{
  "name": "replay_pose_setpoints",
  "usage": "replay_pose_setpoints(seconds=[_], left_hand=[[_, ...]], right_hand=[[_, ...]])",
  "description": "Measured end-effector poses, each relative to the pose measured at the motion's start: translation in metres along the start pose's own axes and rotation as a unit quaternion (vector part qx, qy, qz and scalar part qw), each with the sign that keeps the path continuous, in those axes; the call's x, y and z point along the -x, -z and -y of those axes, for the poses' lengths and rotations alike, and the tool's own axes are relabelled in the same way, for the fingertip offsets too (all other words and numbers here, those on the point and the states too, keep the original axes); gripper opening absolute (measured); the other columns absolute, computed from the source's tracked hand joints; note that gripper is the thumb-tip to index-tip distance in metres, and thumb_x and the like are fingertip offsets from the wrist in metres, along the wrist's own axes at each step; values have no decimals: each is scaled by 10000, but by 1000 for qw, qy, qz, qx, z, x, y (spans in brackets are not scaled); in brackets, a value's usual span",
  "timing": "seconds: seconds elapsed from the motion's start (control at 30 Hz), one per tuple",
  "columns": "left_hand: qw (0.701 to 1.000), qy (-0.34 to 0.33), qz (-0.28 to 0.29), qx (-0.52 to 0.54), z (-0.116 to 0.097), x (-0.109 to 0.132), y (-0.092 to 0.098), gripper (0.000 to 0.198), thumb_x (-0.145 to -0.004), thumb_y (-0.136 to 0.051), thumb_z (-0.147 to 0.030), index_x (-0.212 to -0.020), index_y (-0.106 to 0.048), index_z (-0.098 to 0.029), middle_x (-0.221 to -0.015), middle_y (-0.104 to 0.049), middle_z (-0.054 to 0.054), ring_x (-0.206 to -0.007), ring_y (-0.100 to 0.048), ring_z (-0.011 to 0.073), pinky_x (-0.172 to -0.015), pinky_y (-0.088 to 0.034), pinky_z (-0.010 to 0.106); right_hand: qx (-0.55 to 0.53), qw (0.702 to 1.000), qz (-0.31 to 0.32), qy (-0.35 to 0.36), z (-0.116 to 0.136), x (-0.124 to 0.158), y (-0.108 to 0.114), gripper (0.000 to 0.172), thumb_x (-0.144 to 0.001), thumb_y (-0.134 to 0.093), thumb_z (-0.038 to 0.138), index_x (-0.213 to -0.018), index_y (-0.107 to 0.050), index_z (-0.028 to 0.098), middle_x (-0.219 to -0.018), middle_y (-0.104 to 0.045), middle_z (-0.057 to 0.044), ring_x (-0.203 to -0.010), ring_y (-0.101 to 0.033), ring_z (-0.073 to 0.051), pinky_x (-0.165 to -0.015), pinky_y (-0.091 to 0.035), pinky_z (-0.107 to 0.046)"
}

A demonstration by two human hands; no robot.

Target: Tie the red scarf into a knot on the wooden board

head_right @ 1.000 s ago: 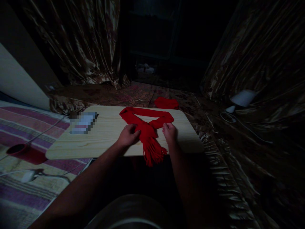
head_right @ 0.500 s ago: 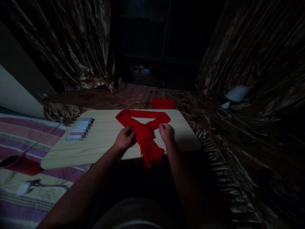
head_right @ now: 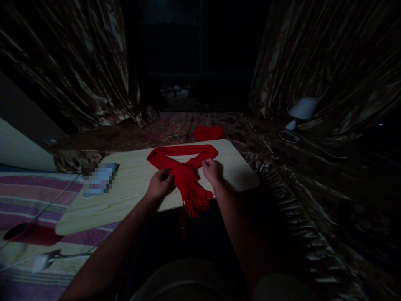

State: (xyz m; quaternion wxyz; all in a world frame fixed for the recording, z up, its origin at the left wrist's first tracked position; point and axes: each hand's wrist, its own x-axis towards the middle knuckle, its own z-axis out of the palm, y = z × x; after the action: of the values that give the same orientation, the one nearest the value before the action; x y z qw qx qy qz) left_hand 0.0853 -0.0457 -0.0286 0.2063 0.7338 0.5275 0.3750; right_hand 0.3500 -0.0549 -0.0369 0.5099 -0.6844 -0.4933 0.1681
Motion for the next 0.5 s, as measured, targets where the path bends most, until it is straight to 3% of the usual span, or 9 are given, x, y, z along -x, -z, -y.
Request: replay_pose_setpoints(seconds=[0.27,0.5], left_hand=[[999,-41,9,-21,0,0,1,315,-872,-597,-474,-919,-753,-204,-1001,-737,116,-962,-664,271,-921,-527,422],[994,-91,25,-49,-2,3,0,494,-826,-666,-588,-1102,-746,-186,-1155,-721,135,-1119,-639,296,-1045,-491,429]], right_hand=[[29,999,5,13,-1,0,-2,268,-890,-574,416,-677,-599,256,-585,-638,28,-579,-573,-152,-566,-371,-256],[29,998,41,35,9,5,-1,177,-879,-631,337,-731,-680,254,-728,-726,24,-681,-648,-156,-656,-436,-259]])
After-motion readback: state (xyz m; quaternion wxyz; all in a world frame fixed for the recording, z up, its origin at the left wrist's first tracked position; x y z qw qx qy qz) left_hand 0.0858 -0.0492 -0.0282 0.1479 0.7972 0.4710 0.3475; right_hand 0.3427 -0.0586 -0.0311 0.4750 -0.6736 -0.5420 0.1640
